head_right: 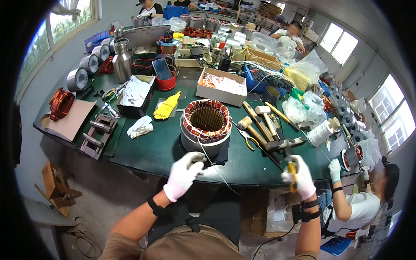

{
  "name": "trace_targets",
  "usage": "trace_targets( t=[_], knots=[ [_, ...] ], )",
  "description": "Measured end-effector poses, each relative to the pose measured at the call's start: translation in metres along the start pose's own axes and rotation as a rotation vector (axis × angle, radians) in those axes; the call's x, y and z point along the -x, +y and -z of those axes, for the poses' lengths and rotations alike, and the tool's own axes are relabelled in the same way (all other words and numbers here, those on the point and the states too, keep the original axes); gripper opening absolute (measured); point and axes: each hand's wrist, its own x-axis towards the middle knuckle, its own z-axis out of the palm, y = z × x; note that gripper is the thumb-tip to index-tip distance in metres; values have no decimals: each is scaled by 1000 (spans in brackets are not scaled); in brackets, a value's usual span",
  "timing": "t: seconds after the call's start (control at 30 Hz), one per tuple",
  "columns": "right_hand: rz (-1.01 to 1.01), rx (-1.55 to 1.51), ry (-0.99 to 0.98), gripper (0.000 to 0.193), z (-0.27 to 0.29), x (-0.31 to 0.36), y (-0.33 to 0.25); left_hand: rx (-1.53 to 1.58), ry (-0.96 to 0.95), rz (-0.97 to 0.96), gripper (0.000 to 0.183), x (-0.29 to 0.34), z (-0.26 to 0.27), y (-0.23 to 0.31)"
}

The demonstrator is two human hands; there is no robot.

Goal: Assembling or repairing an electric motor stator by securing windings and using a mallet to shape components.

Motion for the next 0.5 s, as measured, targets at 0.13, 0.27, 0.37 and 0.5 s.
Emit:
trace_targets(
  t=[0.13,0.27,0.37,0.5],
  knots=[
    [133,155,-404,60,-71,-7,-34,369,-127,141,46,2,-13,7],
    [144,295,-540,50,-110,-28,-40,497,-43,169,29,10,-6,11],
    [21,240,-566,47,-129,-33,-58,317,58,119,23,12,7,11],
    [-38,198,-548,42,-142,-33,-72,285,38,124,21,12,16,10]
  ],
)
